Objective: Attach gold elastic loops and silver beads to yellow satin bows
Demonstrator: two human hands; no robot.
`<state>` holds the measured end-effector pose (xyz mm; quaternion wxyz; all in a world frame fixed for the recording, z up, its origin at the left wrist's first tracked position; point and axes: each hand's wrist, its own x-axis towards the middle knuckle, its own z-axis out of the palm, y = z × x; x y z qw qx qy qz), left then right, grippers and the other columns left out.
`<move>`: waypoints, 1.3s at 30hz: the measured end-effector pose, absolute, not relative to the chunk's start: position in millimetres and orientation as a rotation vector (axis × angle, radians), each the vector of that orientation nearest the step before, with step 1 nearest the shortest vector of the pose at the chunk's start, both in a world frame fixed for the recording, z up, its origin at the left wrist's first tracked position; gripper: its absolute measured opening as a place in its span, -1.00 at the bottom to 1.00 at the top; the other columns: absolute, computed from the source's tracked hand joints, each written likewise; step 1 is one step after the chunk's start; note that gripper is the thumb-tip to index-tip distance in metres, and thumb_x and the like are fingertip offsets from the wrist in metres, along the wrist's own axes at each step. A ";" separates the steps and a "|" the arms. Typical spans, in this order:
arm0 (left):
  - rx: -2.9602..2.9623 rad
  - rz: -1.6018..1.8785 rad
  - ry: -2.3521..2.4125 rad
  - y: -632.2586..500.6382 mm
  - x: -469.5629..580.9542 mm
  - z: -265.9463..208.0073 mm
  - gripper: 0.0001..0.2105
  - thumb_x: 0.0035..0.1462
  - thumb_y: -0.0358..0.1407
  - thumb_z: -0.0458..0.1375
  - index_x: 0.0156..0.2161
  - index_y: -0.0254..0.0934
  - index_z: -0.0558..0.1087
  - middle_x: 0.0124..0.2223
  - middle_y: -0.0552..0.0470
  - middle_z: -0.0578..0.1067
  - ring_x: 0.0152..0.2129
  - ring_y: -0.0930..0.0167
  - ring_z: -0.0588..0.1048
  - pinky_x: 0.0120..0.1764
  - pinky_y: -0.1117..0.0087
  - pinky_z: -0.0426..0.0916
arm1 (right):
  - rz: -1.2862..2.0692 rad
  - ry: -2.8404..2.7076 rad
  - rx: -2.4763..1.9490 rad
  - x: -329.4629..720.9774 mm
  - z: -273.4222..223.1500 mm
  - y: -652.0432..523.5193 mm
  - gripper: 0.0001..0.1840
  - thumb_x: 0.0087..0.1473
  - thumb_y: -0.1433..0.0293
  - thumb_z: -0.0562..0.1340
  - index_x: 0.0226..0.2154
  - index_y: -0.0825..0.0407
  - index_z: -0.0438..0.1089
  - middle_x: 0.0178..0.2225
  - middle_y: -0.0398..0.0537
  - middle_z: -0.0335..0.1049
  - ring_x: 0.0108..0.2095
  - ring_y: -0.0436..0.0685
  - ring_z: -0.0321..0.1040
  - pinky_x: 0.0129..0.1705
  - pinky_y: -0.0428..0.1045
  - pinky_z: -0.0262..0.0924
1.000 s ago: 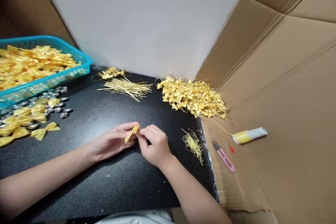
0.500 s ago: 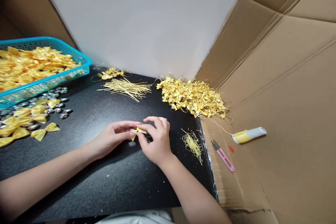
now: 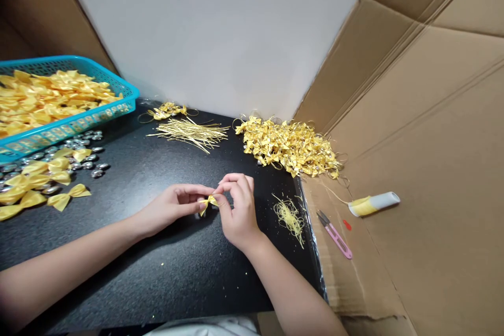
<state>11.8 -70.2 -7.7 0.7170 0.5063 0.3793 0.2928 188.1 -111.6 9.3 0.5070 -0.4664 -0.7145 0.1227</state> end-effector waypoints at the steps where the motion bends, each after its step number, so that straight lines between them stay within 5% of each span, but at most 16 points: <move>1: 1.123 0.644 0.840 -69.7 11.9 -8.0 -0.66 -0.10 -0.33 0.35 -0.13 -0.34 0.57 -0.31 0.00 0.60 -0.44 0.46 0.44 -0.30 0.44 0.32 | 0.325 -1.701 -1.115 189.2 10.3 -111.2 -0.88 0.18 0.48 0.16 -0.39 0.00 0.33 -0.28 -0.07 0.34 -0.16 0.11 0.26 -0.08 0.07 0.16; 5: 1.128 0.652 0.821 -68.3 13.1 -8.4 -0.67 -0.09 -0.33 0.33 -0.13 -0.33 0.57 -0.29 0.00 0.61 -0.44 0.48 0.44 -0.31 0.46 0.29 | 0.665 -1.569 -1.059 189.4 7.9 -109.1 -0.89 0.21 0.39 0.16 -0.38 -0.01 0.31 -0.23 -0.06 0.44 -0.21 0.07 0.35 -0.14 0.03 0.24; 10: 1.157 0.636 0.773 -69.7 13.1 -7.6 -0.68 -0.03 -0.28 0.31 -0.12 -0.32 0.57 -0.30 -0.01 0.62 -0.40 0.43 0.48 -0.29 0.45 0.29 | 1.289 -1.153 -1.006 185.0 4.5 -104.4 -0.78 0.09 0.23 0.29 -0.35 0.01 0.31 -0.45 -0.14 0.53 -0.62 -0.06 0.35 -0.53 -0.12 0.26; 18: 1.174 0.675 0.806 -70.5 13.4 -10.5 -0.67 -0.04 -0.26 0.32 -0.12 -0.31 0.58 -0.24 -0.08 0.63 -0.35 0.36 0.52 -0.26 0.38 0.34 | 1.617 -0.791 -0.999 188.1 19.8 -103.6 -0.62 -0.41 0.40 0.54 -0.43 0.09 0.50 -0.45 -0.08 0.60 -0.46 0.04 0.55 -0.41 -0.14 0.44; 24: 1.185 0.666 0.810 -69.4 14.7 -11.4 -0.66 -0.06 -0.28 0.32 -0.12 -0.34 0.57 -0.30 -0.05 0.62 -0.40 0.40 0.51 -0.28 0.40 0.34 | 1.487 -0.781 -0.953 188.6 23.9 -103.1 -0.73 -0.40 0.36 0.55 -0.55 0.05 0.53 -0.46 -0.08 0.60 -0.47 0.04 0.56 -0.44 -0.16 0.45; 33: 1.462 0.665 0.875 -65.7 12.6 -13.2 -0.67 -0.02 -0.25 0.25 -0.13 -0.37 0.55 -0.27 -0.09 0.58 -0.44 0.40 0.48 -0.38 0.43 0.34 | 0.760 -0.855 -0.629 267.8 100.8 -101.6 -0.82 -0.23 0.36 0.51 -0.52 -0.22 0.55 -0.46 -0.38 0.55 -0.49 -0.19 0.46 -0.50 -0.33 0.34; 39: 1.708 0.720 0.936 -65.0 12.5 -9.8 -0.71 0.03 -0.31 0.15 -0.14 -0.35 0.56 -0.24 -0.09 0.57 -0.47 0.42 0.45 -0.41 0.45 0.32 | 0.739 -0.942 -0.711 276.6 103.1 -104.4 -0.84 -0.22 0.32 0.50 -0.52 -0.23 0.54 -0.49 -0.37 0.54 -0.51 -0.20 0.45 -0.48 -0.34 0.34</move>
